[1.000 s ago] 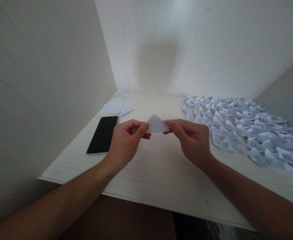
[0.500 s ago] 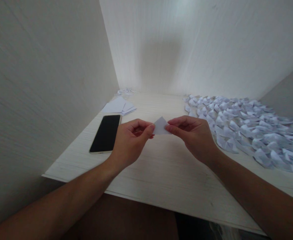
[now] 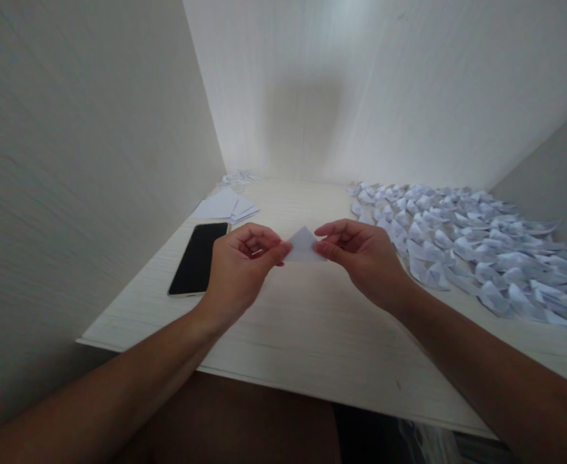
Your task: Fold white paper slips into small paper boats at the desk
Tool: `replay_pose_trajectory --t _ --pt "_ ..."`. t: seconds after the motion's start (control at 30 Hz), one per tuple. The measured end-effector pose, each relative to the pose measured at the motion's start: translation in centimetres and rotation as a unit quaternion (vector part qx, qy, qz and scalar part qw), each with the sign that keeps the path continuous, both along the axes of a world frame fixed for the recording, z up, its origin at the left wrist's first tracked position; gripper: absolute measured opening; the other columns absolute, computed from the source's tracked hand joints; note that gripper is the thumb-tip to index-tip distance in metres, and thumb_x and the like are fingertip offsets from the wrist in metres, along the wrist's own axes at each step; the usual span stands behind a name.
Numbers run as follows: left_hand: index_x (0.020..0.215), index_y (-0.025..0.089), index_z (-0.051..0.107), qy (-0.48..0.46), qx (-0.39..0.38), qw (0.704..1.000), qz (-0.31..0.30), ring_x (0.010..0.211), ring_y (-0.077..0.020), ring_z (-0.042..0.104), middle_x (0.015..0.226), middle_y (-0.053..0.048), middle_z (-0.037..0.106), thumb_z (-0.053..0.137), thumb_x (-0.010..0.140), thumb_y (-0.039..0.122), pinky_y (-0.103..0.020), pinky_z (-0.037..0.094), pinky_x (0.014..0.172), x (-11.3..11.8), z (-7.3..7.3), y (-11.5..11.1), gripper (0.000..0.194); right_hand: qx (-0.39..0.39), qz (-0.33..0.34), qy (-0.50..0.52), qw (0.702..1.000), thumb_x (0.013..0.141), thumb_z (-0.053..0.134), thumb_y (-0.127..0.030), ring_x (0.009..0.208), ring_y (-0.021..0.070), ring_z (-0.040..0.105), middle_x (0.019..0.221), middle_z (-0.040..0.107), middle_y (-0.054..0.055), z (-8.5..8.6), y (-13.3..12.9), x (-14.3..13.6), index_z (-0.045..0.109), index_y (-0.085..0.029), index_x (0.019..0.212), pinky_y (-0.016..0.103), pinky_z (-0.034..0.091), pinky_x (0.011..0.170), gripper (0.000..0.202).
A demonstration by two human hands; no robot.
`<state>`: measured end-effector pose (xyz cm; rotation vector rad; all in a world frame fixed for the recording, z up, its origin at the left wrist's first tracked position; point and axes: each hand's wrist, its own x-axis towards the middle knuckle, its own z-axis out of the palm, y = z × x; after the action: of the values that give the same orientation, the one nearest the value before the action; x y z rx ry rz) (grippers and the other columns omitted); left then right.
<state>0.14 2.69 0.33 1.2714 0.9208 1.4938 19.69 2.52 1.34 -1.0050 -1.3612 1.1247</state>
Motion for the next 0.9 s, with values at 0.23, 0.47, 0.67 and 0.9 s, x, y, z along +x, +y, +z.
replay_pose_trajectory --t 0.23,0.47,0.67,0.9 --pt "0.089 0.018 0.079 0.195 0.161 0.967 -0.018 0.067 -0.0116 0.070 0.078 -0.002 0.077 0.089 0.078 0.025 -0.021 0.059 0.066 -0.6 0.1 -0.5 0.016 -0.013 0.031 0.085 0.996 0.066 0.095 -0.036 0.065 0.0099 0.057 0.070 0.065 -0.003 -0.5 0.9 0.7 0.071 -0.020 0.078 0.027 0.047 0.065 0.032" --pt "0.114 0.021 0.071 0.243 0.311 0.917 -0.060 0.069 -0.0082 0.070 0.083 0.001 0.075 0.082 0.084 0.013 -0.018 0.060 0.069 -1.5 -0.2 0.3 0.032 -0.064 0.066 0.138 0.986 0.062 0.098 -0.037 0.065 0.0095 0.056 0.069 0.066 -0.004 -0.7 1.4 1.3 0.072 -0.020 0.078 0.027 0.046 0.066 0.035" --pt "0.112 0.021 0.068 0.191 0.257 0.946 -0.049 0.067 -0.0082 0.069 0.081 0.002 0.071 0.087 0.079 0.018 -0.016 0.061 0.064 -1.7 -0.8 0.8 0.038 -0.065 0.095 0.148 0.982 0.065 0.096 -0.036 0.065 0.0088 0.055 0.070 0.065 -0.004 -0.4 1.0 1.1 0.072 -0.020 0.075 0.026 0.046 0.067 0.030" --pt "0.098 0.020 0.080 0.237 0.293 0.926 -0.030 0.065 -0.0096 0.074 0.081 0.000 0.078 0.086 0.082 0.022 -0.016 0.063 0.064 -1.8 -0.6 0.8 0.017 -0.073 0.104 0.142 0.982 0.065 0.095 -0.035 0.064 0.0081 0.056 0.069 0.064 -0.005 -0.9 1.1 1.0 0.071 -0.019 0.076 0.025 0.045 0.066 0.030"
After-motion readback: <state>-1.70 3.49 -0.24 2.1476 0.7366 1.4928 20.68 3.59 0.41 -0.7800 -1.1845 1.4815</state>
